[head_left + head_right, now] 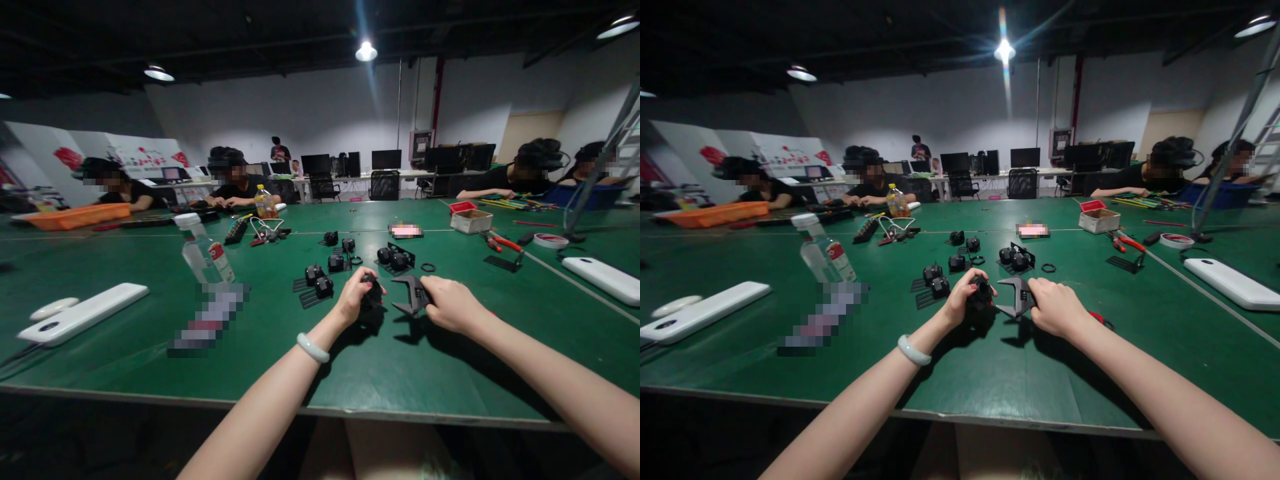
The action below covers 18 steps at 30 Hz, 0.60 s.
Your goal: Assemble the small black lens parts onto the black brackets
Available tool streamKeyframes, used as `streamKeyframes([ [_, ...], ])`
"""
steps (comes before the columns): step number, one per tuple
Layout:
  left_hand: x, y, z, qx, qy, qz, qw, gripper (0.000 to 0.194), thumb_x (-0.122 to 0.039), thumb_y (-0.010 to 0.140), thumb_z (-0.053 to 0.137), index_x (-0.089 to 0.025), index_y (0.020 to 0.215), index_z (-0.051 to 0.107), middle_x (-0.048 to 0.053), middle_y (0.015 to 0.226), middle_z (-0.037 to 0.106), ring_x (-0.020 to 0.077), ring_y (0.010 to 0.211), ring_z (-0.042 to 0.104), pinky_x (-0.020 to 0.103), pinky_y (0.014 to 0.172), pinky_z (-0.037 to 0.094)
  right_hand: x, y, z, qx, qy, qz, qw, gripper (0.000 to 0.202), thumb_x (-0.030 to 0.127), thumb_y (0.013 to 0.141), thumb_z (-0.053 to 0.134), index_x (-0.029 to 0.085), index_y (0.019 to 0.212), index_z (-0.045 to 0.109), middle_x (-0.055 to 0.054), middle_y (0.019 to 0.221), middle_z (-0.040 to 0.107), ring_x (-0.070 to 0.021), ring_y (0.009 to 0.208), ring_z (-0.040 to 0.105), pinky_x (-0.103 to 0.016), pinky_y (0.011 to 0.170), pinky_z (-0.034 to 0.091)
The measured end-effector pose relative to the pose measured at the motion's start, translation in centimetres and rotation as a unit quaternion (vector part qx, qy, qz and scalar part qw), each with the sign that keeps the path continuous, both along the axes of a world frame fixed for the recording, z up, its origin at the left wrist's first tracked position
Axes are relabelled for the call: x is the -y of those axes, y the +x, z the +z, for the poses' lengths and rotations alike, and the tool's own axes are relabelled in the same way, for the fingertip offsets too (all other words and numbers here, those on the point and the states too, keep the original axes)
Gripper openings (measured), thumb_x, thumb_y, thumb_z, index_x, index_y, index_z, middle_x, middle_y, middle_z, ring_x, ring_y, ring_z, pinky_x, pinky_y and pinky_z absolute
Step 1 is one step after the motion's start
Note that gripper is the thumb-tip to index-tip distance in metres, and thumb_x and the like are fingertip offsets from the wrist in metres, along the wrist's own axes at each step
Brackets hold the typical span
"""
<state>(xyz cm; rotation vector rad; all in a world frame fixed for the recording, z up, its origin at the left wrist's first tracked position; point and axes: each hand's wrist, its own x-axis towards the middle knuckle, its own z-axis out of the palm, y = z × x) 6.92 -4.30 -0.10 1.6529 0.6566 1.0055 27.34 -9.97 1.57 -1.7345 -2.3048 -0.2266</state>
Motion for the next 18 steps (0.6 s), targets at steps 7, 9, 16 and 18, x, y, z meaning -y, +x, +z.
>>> streamKeyframes([
  [7,0.7,0.9,0.4,0.067,-0.069,-0.087,0.992,0.033,-0.042,0.067,0.029,-0.015,0.085,0.038,0.005,0.065,0.056,0.0172,0.053,0.054,0.028,0.047,0.040,0.2,-0.8,-0.4,-0.017,0.012,0.006,1.000,0.016,0.016,0.063,0.038,0.016,0.078,0.042,-0.006,0.081,0.052,-0.0176,0.074,0.051,-0.024,0.063,0.032],
  [9,1.0,1.1,0.7,0.068,-0.087,-0.089,0.990,0.034,-0.043,0.067,0.028,-0.015,0.084,0.038,0.004,0.064,0.054,0.0181,0.054,0.055,0.029,0.048,0.041,0.4,-0.9,-0.4,-0.013,0.019,0.001,1.000,0.016,0.016,0.063,0.038,0.016,0.078,0.042,-0.006,0.081,0.052,-0.0178,0.073,0.051,-0.025,0.062,0.032],
  [16,2.0,1.7,1.3,0.094,-0.108,-0.084,0.986,0.035,-0.043,0.068,0.024,-0.014,0.081,0.040,0.003,0.062,0.053,0.0172,0.053,0.053,0.031,0.050,0.041,1.0,-1.5,-0.3,-0.002,0.015,0.006,1.000,0.018,0.015,0.064,0.037,0.017,0.082,0.041,-0.006,0.079,0.050,-0.0171,0.068,0.051,-0.025,0.059,0.032],
  [18,2.0,1.6,1.3,0.095,-0.110,-0.105,0.984,0.035,-0.042,0.069,0.023,-0.014,0.083,0.039,0.004,0.062,0.055,0.0177,0.051,0.053,0.030,0.048,0.040,1.0,-1.6,-0.3,-0.001,0.016,0.002,1.000,0.018,0.015,0.064,0.037,0.016,0.082,0.041,-0.006,0.079,0.050,-0.0172,0.068,0.051,-0.025,0.059,0.032],
])
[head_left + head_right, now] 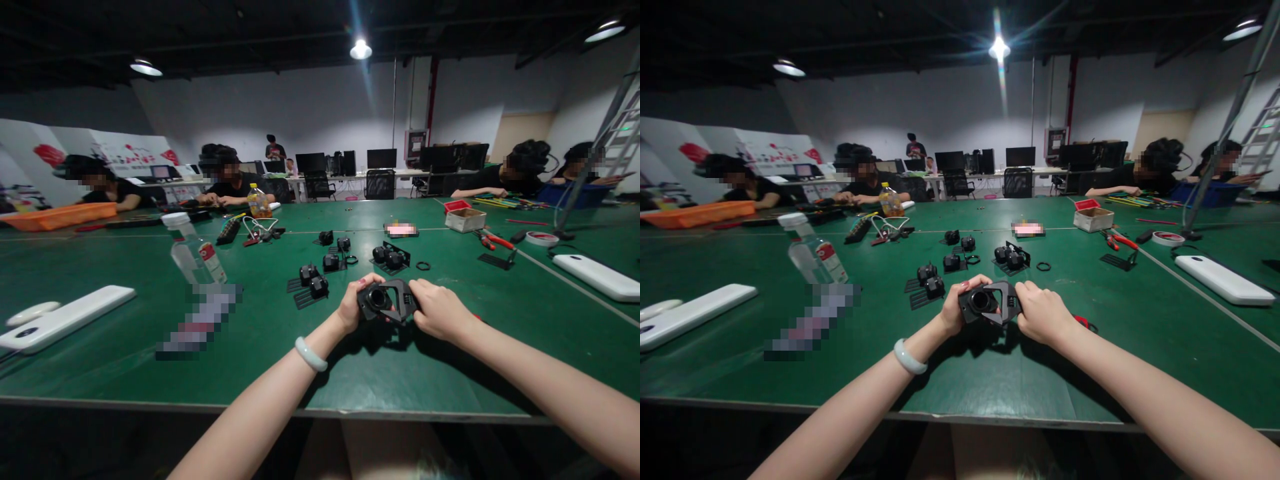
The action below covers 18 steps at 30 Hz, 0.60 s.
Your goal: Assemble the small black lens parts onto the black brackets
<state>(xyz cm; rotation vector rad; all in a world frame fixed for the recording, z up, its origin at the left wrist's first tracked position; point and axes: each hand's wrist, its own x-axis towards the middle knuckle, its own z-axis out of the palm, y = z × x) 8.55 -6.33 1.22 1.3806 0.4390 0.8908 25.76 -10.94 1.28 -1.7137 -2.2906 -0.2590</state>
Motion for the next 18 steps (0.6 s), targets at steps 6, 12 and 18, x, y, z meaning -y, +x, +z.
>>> streamKeyframes([
  [6,-0.03,-0.08,-0.13,0.005,-0.029,-0.045,0.999,0.037,-0.043,0.068,0.023,-0.013,0.081,0.041,0.004,0.063,0.055,0.0179,0.050,0.053,0.031,0.045,0.041,0.15,-0.04,0.02,0.014,-0.009,0.004,1.000,0.019,0.016,0.066,0.036,0.016,0.083,0.041,-0.006,0.080,0.049,-0.0166,0.068,0.051,-0.025,0.058,0.032],
  [12,-0.26,-0.14,-0.15,0.028,-0.055,-0.055,0.997,0.036,-0.041,0.068,0.022,-0.012,0.078,0.043,0.005,0.063,0.053,0.0187,0.050,0.053,0.032,0.044,0.041,0.33,-0.18,-0.17,0.013,-0.012,0.007,1.000,0.018,0.017,0.067,0.035,0.017,0.083,0.041,-0.005,0.080,0.049,-0.0173,0.069,0.052,-0.025,0.059,0.033],
  [18,-0.50,-0.41,-0.05,0.026,-0.060,-0.040,0.997,0.038,-0.041,0.067,0.023,-0.012,0.079,0.043,0.004,0.059,0.053,0.0187,0.049,0.052,0.030,0.042,0.040,0.18,-0.17,-0.21,0.011,-0.019,-0.002,1.000,0.019,0.016,0.067,0.035,0.016,0.085,0.041,-0.006,0.081,0.049,-0.0181,0.069,0.052,-0.026,0.059,0.034],
])
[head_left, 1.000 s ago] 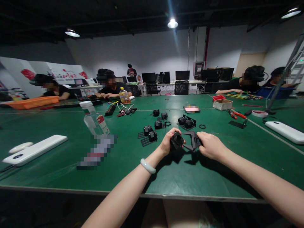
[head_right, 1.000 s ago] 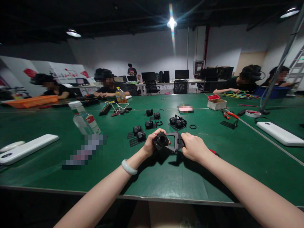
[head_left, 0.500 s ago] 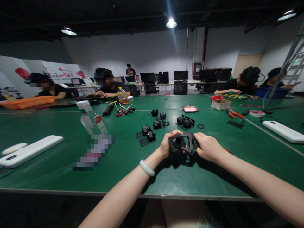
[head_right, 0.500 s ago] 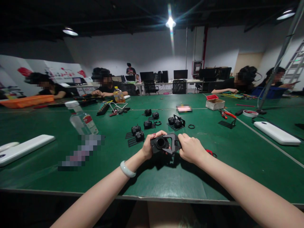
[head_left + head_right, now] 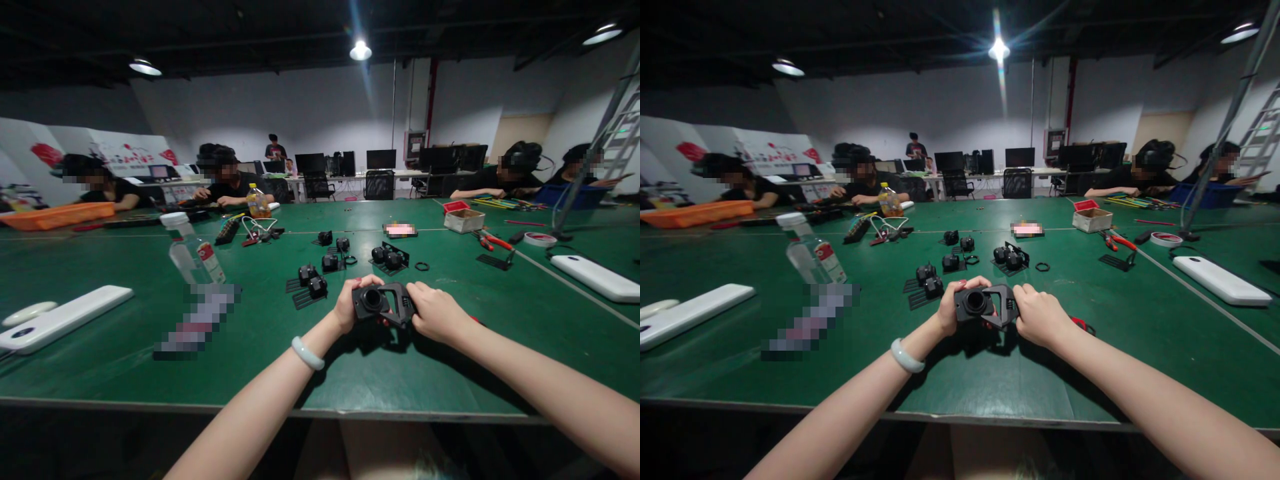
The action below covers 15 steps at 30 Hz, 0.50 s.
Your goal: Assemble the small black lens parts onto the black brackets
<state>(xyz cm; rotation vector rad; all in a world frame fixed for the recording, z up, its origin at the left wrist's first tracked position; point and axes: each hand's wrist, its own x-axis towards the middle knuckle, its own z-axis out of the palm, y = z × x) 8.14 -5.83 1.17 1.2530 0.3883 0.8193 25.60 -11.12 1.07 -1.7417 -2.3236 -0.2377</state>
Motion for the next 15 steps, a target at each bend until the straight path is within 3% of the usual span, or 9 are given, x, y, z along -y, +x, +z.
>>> streamKeyframes([
  [7,0.5,0.8,-0.1,0.007,0.013,0.039,0.999,0.030,-0.035,0.066,0.029,-0.011,0.069,0.046,0.002,0.063,0.049,0.0127,0.055,0.046,0.025,0.052,0.038,0.5,-0.9,0.0,0.004,-0.005,-0.006,1.000,0.018,0.015,0.068,0.034,0.016,0.085,0.040,-0.007,0.080,0.049,-0.0184,0.066,0.053,-0.027,0.056,0.035],
  [11,1.2,1.4,0.1,0.034,-0.027,0.062,0.997,0.025,-0.033,0.064,0.030,-0.012,0.062,0.044,0.001,0.060,0.047,0.0108,0.053,0.042,0.023,0.053,0.036,1.0,-1.6,-0.1,0.007,-0.001,-0.013,1.000,0.021,0.014,0.066,0.034,0.015,0.086,0.041,-0.007,0.080,0.049,-0.0183,0.061,0.054,-0.027,0.053,0.036],
  [15,1.4,1.5,0.4,0.047,-0.044,0.067,0.996,0.021,-0.032,0.062,0.033,-0.013,0.059,0.042,0.001,0.059,0.048,0.0111,0.053,0.042,0.024,0.054,0.035,1.3,-1.7,0.0,-0.010,0.017,0.019,1.000,0.040,0.022,0.067,0.036,0.011,0.105,0.035,-0.010,0.085,0.049,-0.0193,0.062,0.054,-0.028,0.053,0.037],
])
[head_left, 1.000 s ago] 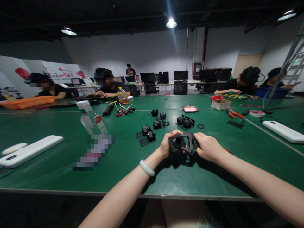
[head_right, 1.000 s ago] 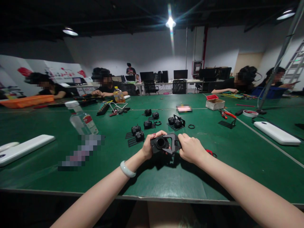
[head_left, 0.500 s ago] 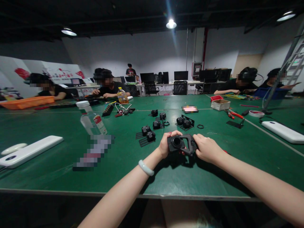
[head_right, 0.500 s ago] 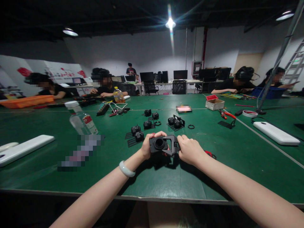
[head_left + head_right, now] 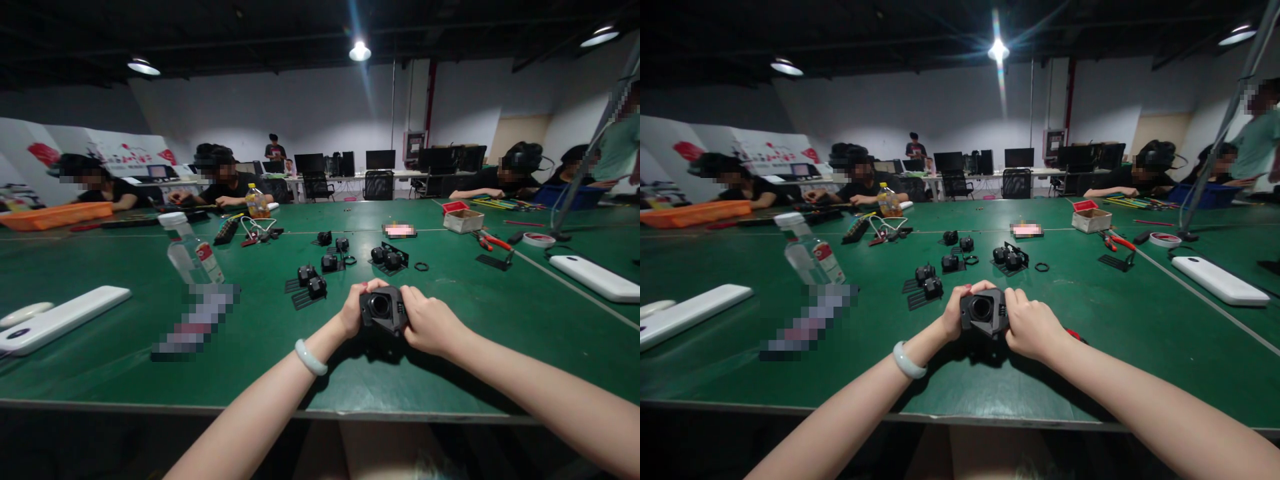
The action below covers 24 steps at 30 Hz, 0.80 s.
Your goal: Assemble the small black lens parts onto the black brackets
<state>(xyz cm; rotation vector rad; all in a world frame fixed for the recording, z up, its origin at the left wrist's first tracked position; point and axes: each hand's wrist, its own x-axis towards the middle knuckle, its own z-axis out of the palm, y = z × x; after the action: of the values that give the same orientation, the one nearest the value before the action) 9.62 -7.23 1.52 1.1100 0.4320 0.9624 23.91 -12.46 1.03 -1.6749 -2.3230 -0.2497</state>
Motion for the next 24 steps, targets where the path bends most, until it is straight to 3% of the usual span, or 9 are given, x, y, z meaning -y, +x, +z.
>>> streamKeyframes([
  [4,0.2,-0.2,0.3,0.016,-0.026,0.001,1.000,0.020,-0.032,0.062,0.035,-0.014,0.056,0.039,-0.001,0.054,0.045,0.0105,0.050,0.041,0.024,0.053,0.036,0.4,0.2,0.6,-0.028,0.018,0.073,0.997,0.074,0.034,0.066,0.040,0.011,0.126,0.003,-0.012,0.093,0.048,-0.0200,0.068,0.054,-0.029,0.058,0.038],
  [6,0.4,-0.4,0.5,0.026,-0.039,0.008,0.999,0.020,-0.032,0.063,0.036,-0.015,0.054,0.038,-0.002,0.051,0.044,0.0102,0.048,0.041,0.023,0.052,0.036,0.6,0.3,0.9,-0.029,0.016,0.110,0.993,0.083,0.045,0.064,0.043,0.013,0.126,-0.002,-0.012,0.094,0.048,-0.0210,0.070,0.054,-0.029,0.059,0.039],
  [10,0.9,-0.5,0.7,0.021,-0.053,0.007,0.998,0.022,-0.032,0.065,0.037,-0.014,0.055,0.040,-0.001,0.050,0.045,0.0104,0.048,0.042,0.023,0.050,0.036,0.7,0.4,1.2,-0.037,0.007,0.140,0.989,0.093,0.061,0.058,0.042,0.016,0.127,-0.001,-0.011,0.091,0.051,-0.0225,0.072,0.054,-0.029,0.059,0.039],
  [18,0.8,-0.2,0.3,0.014,-0.018,-0.007,1.000,0.030,-0.037,0.066,0.035,-0.011,0.062,0.048,0.001,0.052,0.050,0.0120,0.050,0.045,0.023,0.051,0.036,0.3,0.4,0.9,-0.085,-0.004,0.134,0.987,0.079,0.055,0.064,0.042,0.021,0.127,0.009,-0.007,0.079,0.058,-0.0186,0.069,0.055,-0.025,0.056,0.038],
  [24,0.4,-0.2,-0.4,0.000,0.015,0.032,0.999,0.035,-0.038,0.069,0.028,-0.010,0.067,0.050,0.002,0.059,0.052,0.0131,0.056,0.046,0.024,0.055,0.036,0.5,0.4,0.8,-0.099,0.000,0.128,0.987,0.078,0.053,0.064,0.043,0.019,0.126,0.011,-0.007,0.080,0.058,-0.0179,0.069,0.055,-0.024,0.058,0.038],
])
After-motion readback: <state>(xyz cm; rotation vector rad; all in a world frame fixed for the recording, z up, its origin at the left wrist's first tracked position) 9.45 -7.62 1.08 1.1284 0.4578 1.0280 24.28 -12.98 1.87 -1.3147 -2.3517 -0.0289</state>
